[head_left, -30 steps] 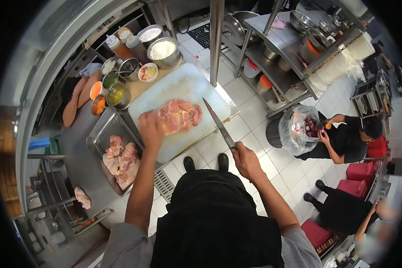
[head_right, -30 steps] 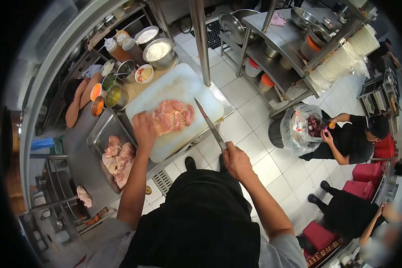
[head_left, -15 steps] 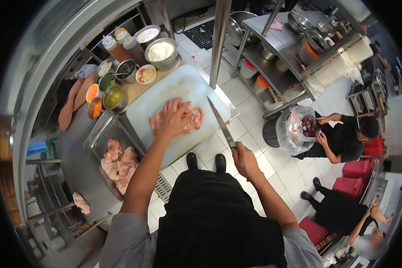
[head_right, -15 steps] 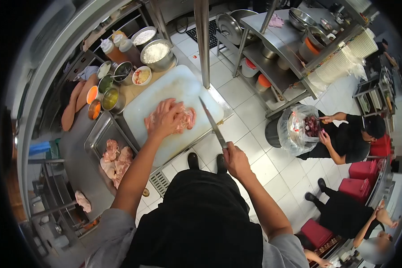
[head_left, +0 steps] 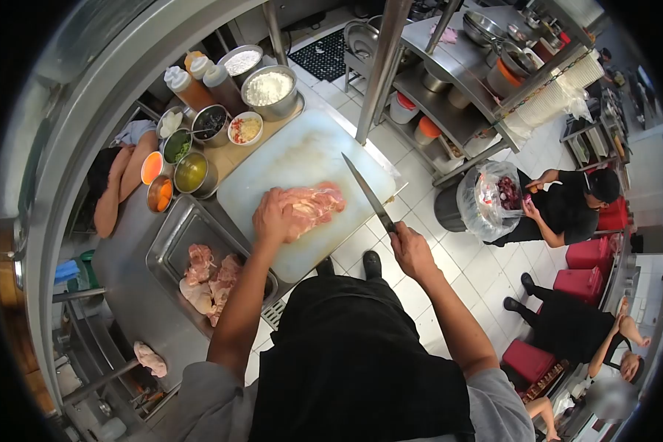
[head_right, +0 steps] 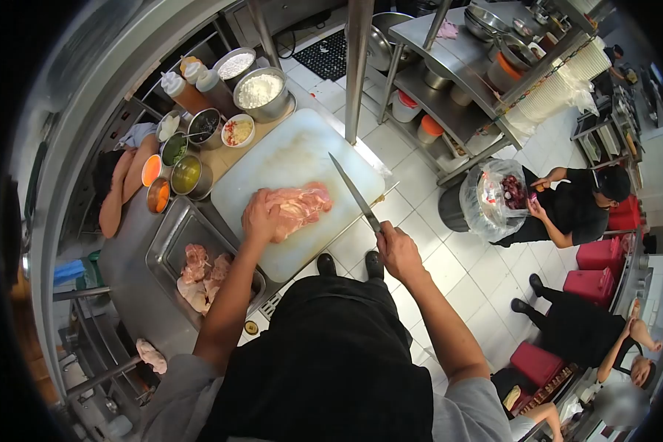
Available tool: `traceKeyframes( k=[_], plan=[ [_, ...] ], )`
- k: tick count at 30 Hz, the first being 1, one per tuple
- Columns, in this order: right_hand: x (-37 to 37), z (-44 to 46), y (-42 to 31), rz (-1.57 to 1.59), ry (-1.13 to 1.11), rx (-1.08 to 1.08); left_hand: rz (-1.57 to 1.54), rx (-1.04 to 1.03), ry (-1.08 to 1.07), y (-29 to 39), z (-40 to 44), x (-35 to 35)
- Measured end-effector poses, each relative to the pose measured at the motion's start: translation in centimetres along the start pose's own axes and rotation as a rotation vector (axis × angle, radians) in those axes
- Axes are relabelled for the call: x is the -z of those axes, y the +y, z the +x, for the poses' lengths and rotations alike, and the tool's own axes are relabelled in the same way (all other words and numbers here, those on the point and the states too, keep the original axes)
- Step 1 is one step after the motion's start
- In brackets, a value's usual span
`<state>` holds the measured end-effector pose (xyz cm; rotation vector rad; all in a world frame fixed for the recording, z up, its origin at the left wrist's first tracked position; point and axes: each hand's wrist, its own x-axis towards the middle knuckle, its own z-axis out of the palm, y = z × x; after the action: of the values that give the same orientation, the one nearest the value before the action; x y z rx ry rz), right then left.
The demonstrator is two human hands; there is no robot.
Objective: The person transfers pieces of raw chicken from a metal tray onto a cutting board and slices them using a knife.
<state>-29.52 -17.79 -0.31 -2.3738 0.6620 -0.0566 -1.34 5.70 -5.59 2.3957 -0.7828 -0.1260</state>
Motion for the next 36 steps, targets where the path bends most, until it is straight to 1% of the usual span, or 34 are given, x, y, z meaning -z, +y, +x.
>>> traceKeyframes(
  k=[1, 4, 7, 10, 13, 16, 19, 21, 22, 25, 26, 28, 31, 33, 35, 36],
  plan=[
    [-0.2, 0.0, -0.4, 0.001, 0.013, 0.014, -0.003, -0.019, 0.051, 0.5, -0.2, 1.1],
    [-0.6, 0.1, -1.3, -0.022, 0.024, 0.047, 0.115, -0.272, 0.254, 4.5, -0.1, 3.6],
    [-0.7, 0.4, -0.3, -0.09, -0.01, 0.045, -0.017, -0.348, 0.146, 7.2, -0.2, 1.3],
    [-0.1, 1.3, 0.5, -0.134, -0.023, 0.069, 0.039, -0.265, 0.016, 8.2, 0.6, -3.1],
    [0.7, 1.9, -0.1, -0.111, 0.002, 0.158, -0.077, -0.355, 0.032, 8.0, 0.7, -5.2],
    [0.6, 3.1, 0.2, -0.208, -0.13, 0.145, -0.06, -0.407, 0.207, 8.3, -0.3, -4.0],
    [1.0, 4.5, 0.8, -0.243, -0.174, 0.193, 0.037, -0.277, 0.257, 9.1, -1.1, -3.8],
    [1.1, 5.6, 0.4, -0.218, -0.171, 0.256, 0.01, -0.21, 0.282, 9.6, -1.0, -4.8],
    [1.1, 6.5, 0.1, -0.207, -0.166, 0.29, -0.003, -0.18, 0.3, 9.8, -0.7, -5.4],
    [0.3, 8.9, -0.2, -0.271, -0.206, 0.403, 0.133, -0.093, 0.291, 10.4, -0.5, -6.7],
    [0.1, 9.5, 0.0, -0.288, -0.193, 0.485, 0.137, -0.083, 0.318, 10.4, -0.4, -7.0],
    [1.1, 9.5, 0.1, -0.344, -0.246, 0.465, 0.145, -0.061, 0.366, 10.8, -0.4, -7.3],
    [3.9, 8.1, 1.1, -0.383, -0.312, 0.438, 0.154, -0.006, 0.353, 10.8, -0.3, -7.8],
    [5.4, 6.8, 2.4, -0.411, -0.355, 0.407, 0.155, -0.013, 0.374, 10.4, -0.4, -8.2],
    [5.8, 6.4, 3.3, -0.457, -0.401, 0.359, 0.146, -0.016, 0.382, 10.3, -0.2, -8.2],
    [4.9, 6.8, 4.0, -0.412, -0.376, 0.393, 0.138, -0.013, 0.376, 10.3, -0.3, -8.1]
  ],
)
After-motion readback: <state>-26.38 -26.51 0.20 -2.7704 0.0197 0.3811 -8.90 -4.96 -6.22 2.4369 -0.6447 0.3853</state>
